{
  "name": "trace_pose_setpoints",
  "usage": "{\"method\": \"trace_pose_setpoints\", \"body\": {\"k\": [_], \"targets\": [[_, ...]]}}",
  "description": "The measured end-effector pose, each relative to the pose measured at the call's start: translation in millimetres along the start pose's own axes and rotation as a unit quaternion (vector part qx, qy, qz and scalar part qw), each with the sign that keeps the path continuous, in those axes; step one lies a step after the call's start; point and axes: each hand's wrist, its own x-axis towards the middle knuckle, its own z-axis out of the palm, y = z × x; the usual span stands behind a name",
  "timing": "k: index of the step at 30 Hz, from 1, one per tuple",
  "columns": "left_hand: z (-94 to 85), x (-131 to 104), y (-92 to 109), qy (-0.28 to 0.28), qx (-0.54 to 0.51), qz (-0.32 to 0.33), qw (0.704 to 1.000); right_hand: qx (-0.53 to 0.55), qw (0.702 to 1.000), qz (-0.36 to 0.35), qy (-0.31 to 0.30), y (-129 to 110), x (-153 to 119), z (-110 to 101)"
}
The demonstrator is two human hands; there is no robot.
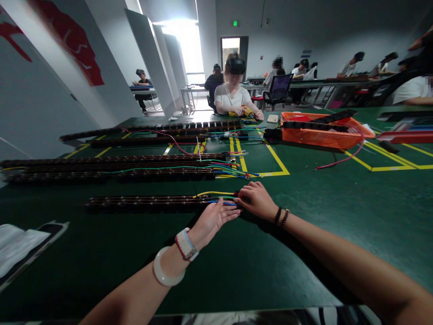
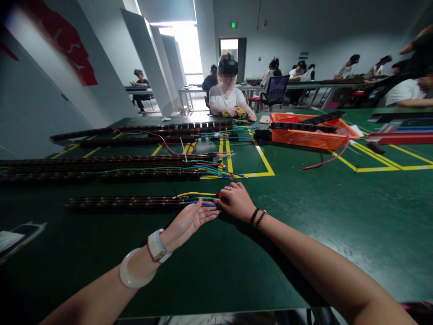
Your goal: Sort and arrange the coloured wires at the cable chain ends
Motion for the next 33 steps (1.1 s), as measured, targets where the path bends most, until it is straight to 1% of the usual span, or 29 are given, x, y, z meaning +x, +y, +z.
{"method": "trace_pose_setpoints", "body": {"k": [5,9,13,15,18,21,24,26,29,33], "targets": [[-2.8,3.2,-2.2,-0.009,-0.001,0.006,1.0,-0.016,1.0,-0.019,-0.001,1.3,1.5,-1.1],[-1.9,3.0,-2.1,-0.001,0.002,0.007,1.0,-0.008,0.999,-0.025,-0.027,-0.2,4.9,-6.2],[2.6,-1.2,0.3,0.003,0.012,0.009,1.0,0.063,0.995,0.009,-0.074,2.1,11.2,-8.7],[4.0,-3.2,0.8,0.001,0.019,0.012,1.0,0.085,0.993,0.024,-0.083,4.4,12.7,-7.4],[3.3,-4.0,0.3,-0.006,0.029,0.015,0.999,0.039,0.998,0.02,-0.054,6.7,11.5,-2.9],[0.5,-2.3,-0.1,-0.02,0.028,0.012,0.999,-0.039,0.999,-0.017,-0.019,6.8,9.3,1.5],[-1.4,-0.4,0.6,-0.024,0.016,0.001,1.0,-0.092,0.994,-0.054,-0.006,6.1,9.2,3.5],[-1.8,0.1,1.2,-0.022,0.011,-0.006,1.0,-0.112,0.992,-0.058,-0.001,6.0,9.9,4.2],[-2.1,0.5,0.9,-0.018,0.009,-0.008,1.0,-0.118,0.992,-0.048,0.001,6.1,9.9,5.7],[-3.3,1.1,-1.2,-0.024,0.015,0.007,1.0,-0.069,0.997,-0.043,-0.011,5.3,6.8,6.3]]}}
